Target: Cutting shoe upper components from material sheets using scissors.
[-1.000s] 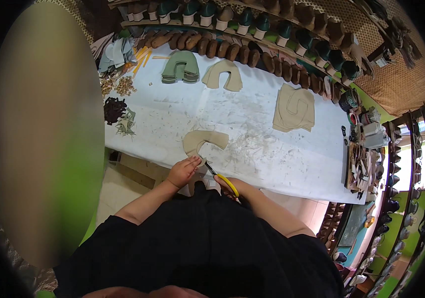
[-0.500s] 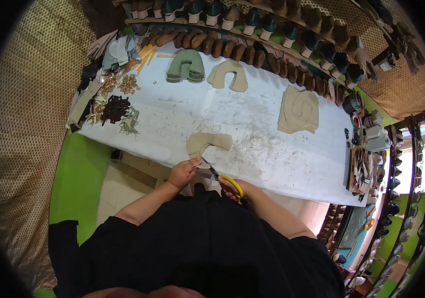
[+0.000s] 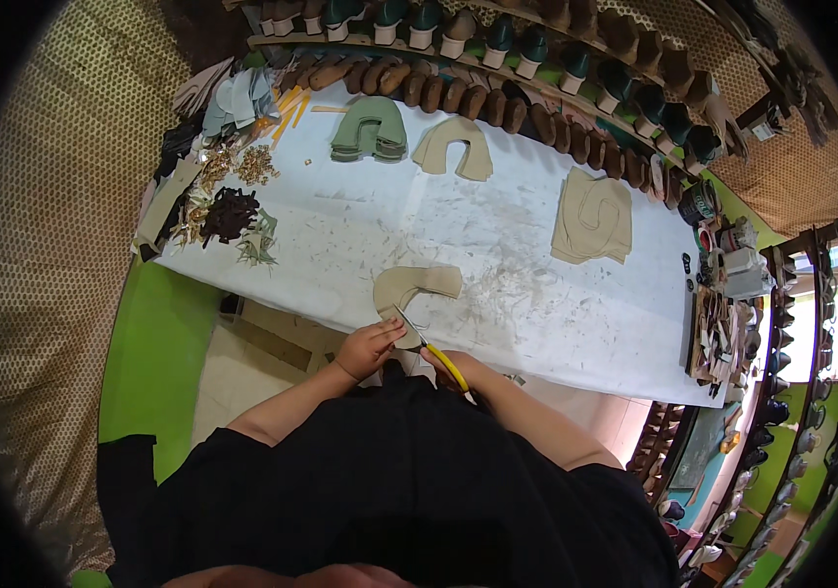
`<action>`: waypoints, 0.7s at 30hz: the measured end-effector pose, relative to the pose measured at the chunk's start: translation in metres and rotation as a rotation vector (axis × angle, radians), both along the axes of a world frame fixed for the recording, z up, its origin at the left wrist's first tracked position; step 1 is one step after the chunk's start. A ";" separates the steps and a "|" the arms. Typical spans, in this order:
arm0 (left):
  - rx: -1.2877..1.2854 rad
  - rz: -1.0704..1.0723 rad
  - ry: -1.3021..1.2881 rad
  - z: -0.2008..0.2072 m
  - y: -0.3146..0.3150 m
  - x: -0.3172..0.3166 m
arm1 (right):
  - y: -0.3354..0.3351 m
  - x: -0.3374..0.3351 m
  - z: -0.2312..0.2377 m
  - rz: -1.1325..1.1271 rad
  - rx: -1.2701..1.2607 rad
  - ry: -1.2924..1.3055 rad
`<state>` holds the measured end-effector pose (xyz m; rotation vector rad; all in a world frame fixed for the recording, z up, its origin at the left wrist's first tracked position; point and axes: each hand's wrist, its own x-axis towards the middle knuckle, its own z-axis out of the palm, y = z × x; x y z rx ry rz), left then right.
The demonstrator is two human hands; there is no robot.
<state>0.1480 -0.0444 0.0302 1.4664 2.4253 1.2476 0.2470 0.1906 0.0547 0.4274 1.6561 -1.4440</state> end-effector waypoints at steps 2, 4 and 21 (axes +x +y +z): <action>0.007 0.001 -0.002 0.000 0.000 0.000 | -0.001 0.001 -0.003 0.043 0.035 0.038; 0.013 -0.005 -0.050 0.000 0.000 0.001 | -0.003 0.003 -0.008 0.107 0.168 0.140; 0.027 0.025 -0.047 -0.001 0.001 0.007 | -0.005 -0.001 0.008 0.237 0.374 0.252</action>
